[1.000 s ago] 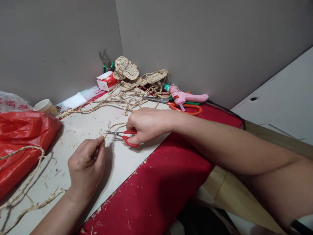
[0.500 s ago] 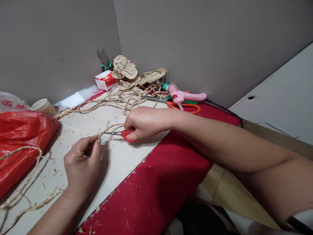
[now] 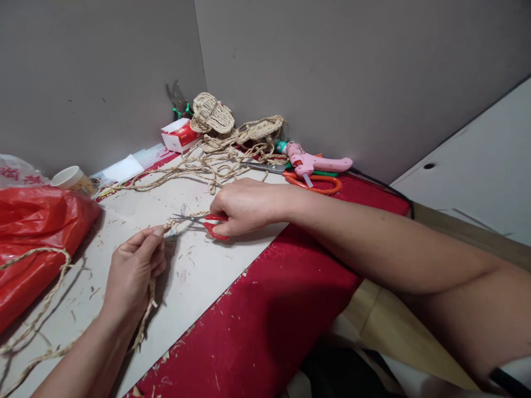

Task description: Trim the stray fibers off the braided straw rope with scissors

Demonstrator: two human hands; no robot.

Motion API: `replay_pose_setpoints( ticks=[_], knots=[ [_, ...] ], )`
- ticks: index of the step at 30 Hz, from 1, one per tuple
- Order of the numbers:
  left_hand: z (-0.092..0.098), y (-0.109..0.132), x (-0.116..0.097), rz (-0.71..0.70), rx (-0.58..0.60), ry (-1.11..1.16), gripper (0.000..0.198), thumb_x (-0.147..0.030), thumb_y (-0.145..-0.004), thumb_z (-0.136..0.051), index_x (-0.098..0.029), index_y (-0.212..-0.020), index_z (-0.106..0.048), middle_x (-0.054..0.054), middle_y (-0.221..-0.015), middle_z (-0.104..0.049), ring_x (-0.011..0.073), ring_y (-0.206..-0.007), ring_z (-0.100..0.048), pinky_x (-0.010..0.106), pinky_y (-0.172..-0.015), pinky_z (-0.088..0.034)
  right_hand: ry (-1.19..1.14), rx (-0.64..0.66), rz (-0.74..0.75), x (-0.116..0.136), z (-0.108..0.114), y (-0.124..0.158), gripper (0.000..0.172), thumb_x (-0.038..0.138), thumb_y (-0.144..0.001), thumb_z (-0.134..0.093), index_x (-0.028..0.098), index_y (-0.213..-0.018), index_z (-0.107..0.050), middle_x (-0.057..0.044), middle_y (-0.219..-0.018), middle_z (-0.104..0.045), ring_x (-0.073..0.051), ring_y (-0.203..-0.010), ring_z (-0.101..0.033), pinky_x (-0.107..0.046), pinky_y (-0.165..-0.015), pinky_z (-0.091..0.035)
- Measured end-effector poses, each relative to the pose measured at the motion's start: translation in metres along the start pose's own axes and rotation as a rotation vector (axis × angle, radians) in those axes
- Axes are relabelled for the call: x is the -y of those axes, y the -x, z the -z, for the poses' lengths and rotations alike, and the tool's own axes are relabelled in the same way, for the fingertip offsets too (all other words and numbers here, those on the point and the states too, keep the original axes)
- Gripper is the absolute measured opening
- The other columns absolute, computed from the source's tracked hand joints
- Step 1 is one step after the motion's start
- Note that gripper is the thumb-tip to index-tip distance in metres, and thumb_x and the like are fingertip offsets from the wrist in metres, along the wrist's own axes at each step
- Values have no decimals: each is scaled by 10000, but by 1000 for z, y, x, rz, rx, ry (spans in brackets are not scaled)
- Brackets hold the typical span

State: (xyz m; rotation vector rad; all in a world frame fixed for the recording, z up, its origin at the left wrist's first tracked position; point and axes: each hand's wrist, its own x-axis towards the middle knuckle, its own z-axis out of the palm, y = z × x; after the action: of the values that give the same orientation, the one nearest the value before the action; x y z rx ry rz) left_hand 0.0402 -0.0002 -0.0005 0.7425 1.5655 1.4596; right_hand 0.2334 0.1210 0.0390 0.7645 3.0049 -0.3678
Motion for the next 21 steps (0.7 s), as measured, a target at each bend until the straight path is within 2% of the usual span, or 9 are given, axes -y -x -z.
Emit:
replay_pose_setpoints(
  ticks=[10, 17, 20, 21],
  knots=[
    [2, -3, -4, 59, 81, 95, 172, -211, -741, -753, -117, -717, -612, -24, -610, -515, 11, -400, -275, 134, -347, -253, 47, -18, 32, 13, -7, 0, 363, 460, -814, -503, 159, -806, -705, -92, -727, -684, -133, -556, -443, -290, -557, -249],
    [5, -3, -6, 167, 197, 223, 116, -145, -789, -694, -105, -730, -603, -38, -609, -459, 6, -404, -235, 113, -329, -251, 126, -91, 11, 15, -11, -1, 387, 457, -829, -495, 144, -852, -722, -121, -756, -716, -164, -615, -539, -291, -583, -269],
    [4, -1, -8, 212, 206, 264, 24, -102, -809, -644, -81, -821, -644, -52, -588, -415, 9, -399, -237, 108, -321, -253, 175, -142, 19, 13, -13, -2, 392, 466, -840, -492, 147, -849, -720, -122, -741, -713, -179, -630, -563, -294, -583, -266],
    [3, -1, -9, 223, 200, 275, 46, -92, -818, -625, -73, -852, -651, -57, -583, -402, 10, -396, -237, 107, -318, -253, 186, -155, 18, 12, -14, -2, 391, 464, -840, -494, 146, -852, -723, -124, -739, -713, -188, -643, -573, -296, -584, -267]
  ],
)
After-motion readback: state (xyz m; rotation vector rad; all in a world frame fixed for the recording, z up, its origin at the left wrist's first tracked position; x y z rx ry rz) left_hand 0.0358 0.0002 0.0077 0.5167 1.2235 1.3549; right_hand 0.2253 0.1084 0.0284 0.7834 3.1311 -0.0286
